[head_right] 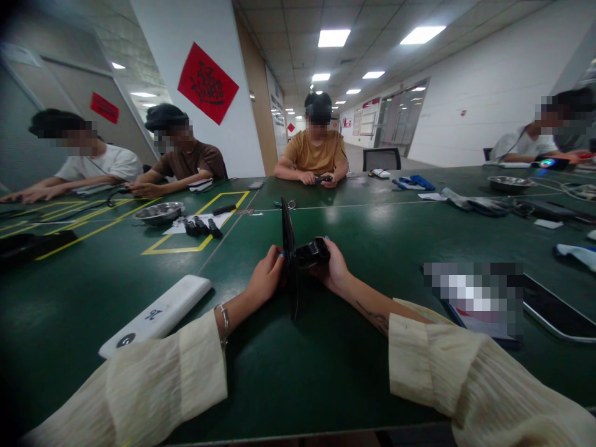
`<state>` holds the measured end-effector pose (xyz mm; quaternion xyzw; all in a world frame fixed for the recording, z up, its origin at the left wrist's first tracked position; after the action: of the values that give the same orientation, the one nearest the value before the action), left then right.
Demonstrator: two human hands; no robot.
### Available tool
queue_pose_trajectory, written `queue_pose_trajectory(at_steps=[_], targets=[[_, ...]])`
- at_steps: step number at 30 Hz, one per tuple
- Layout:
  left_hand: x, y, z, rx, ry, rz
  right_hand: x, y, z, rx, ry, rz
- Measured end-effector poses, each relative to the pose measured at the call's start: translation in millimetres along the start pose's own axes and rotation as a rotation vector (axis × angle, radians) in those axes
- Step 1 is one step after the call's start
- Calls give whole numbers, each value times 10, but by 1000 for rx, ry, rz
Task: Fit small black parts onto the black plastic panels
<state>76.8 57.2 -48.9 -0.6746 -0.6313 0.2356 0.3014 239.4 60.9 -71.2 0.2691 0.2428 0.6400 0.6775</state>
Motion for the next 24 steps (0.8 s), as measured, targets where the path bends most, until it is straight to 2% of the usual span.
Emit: queue_pose_trajectory(at_steps=[9,16,20,24], targets=[[-5,-13,-20,60,17,-24,-26,39,22,4,24,-48],[25,7,20,162,60,-56,-8,18,12,3,-1,-23],[34,8,24,162,48,-54,-18,13,11,15,9,-48],[44,5,29,114,36,-47,-22,10,6,18,5,-18]])
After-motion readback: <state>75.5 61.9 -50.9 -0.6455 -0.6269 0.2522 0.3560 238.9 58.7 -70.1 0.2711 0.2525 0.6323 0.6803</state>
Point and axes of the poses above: each hand's wrist, its own x-axis towards the middle knuckle, its own y-axis out of the palm, z = x × y, the point moved 2 cm from there along x, towards the middle knuckle, and after that the axes turned 13 degrees about -y, right-handed, at the moved point
